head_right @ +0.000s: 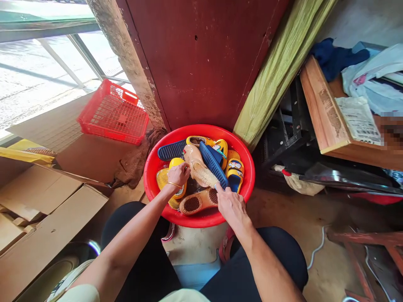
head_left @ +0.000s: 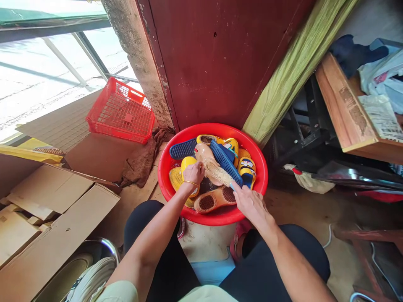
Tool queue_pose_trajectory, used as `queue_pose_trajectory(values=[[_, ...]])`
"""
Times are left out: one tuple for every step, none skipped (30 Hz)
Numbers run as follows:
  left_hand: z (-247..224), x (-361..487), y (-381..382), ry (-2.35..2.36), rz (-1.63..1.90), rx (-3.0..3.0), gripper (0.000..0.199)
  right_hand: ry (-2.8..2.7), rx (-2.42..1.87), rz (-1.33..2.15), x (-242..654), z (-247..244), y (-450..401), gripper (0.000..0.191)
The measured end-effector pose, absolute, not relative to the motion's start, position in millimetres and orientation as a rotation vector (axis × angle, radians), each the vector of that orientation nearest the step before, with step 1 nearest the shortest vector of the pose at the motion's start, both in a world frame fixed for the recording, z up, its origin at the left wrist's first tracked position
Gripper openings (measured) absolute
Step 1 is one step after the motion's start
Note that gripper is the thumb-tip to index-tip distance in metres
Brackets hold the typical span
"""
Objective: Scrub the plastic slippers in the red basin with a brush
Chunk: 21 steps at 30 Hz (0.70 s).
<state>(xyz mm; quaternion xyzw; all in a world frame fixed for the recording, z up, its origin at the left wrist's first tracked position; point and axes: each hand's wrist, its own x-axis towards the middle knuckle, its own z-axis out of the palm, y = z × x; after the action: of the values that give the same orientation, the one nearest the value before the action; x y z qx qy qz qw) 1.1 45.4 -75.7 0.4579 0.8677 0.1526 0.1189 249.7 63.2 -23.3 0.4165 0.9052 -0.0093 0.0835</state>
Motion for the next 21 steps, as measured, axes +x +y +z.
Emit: queue_pose_trajectory(values=[[-74, 4, 45, 2.537, 0.419, 1.384, 0.033, 2.699, 1.245, -0.003, 246, -25, 59, 0.051], [-72, 7, 45, 2.535, 0.393, 1.421, 0.032, 2.694, 1.233, 0.004, 242, -27, 56, 0.051], [-71, 10, 45, 2.529, 0.376, 1.449, 0.032, 2.688, 1.212, -0.007, 238, -30, 53, 0.051], [-71, 13, 45, 2.518, 0.375, 1.468, 0.032, 2.679, 1.189, -0.032, 233, -33, 52, 0.051], [-71, 16, 45, 2.503, 0.387, 1.483, 0.031, 2.669, 1.181, -0.058, 228, -36, 52, 0.052], [-72, 19, 45, 2.487, 0.415, 1.503, 0.030, 2.660, 1.189, -0.080, 223, -38, 53, 0.052], [-73, 23, 44, 2.465, 0.455, 1.530, 0.029, 2.656, 1.210, -0.098, 218, -41, 55, 0.052], [-73, 26, 43, 2.437, 0.509, 1.564, 0.028, 2.660, 1.239, -0.116, 214, -43, 58, 0.052], [-74, 29, 42, 2.401, 0.572, 1.602, 0.027, 2.671, 1.268, -0.143, 211, -45, 62, 0.052], [-74, 32, 41, 2.360, 0.642, 1.639, 0.027, 2.691, 1.291, -0.187, 208, -46, 66, 0.052], [-73, 34, 39, 2.318, 0.721, 1.669, 0.027, 2.720, 1.311, -0.250, 206, -48, 70, 0.051], [-73, 35, 38, 2.275, 0.805, 1.689, 0.027, 2.758, 1.329, -0.333, 205, -49, 75, 0.051], [-72, 34, 36, 2.237, 0.898, 1.695, 0.028, 2.801, 1.346, -0.434, 204, -51, 79, 0.049], [-71, 32, 35, 2.211, 1.000, 1.682, 0.028, 2.845, 1.362, -0.546, 205, -52, 84, 0.047], [-70, 28, 34, 2.203, 1.114, 1.638, 0.029, 2.886, 1.378, -0.666, 206, -53, 88, 0.045], [-69, 22, 34, 2.218, 1.241, 1.551, 0.029, 2.924, 1.391, -0.789, 207, -54, 92, 0.043], [-69, 16, 34, 2.242, 1.374, 1.414, 0.029, 2.953, 1.396, -0.921, 209, -55, 95, 0.042], [-69, 9, 35, 2.253, 1.505, 1.230, 0.031, 2.966, 1.396, -1.066, 211, -55, 97, 0.042], [-70, 2, 36, 2.220, 1.618, 1.018, 0.035, 2.958, 1.393, -1.225, 212, -54, 99, 0.043], [-71, -3, 37, 2.125, 1.696, 0.812, 0.040, 2.925, 1.387, -1.393, 214, -53, 100, 0.046], [-71, -7, 39, 1.970, 1.731, 0.645, 0.046, 2.868, 1.374, -1.557, 215, -52, 100, 0.050]])
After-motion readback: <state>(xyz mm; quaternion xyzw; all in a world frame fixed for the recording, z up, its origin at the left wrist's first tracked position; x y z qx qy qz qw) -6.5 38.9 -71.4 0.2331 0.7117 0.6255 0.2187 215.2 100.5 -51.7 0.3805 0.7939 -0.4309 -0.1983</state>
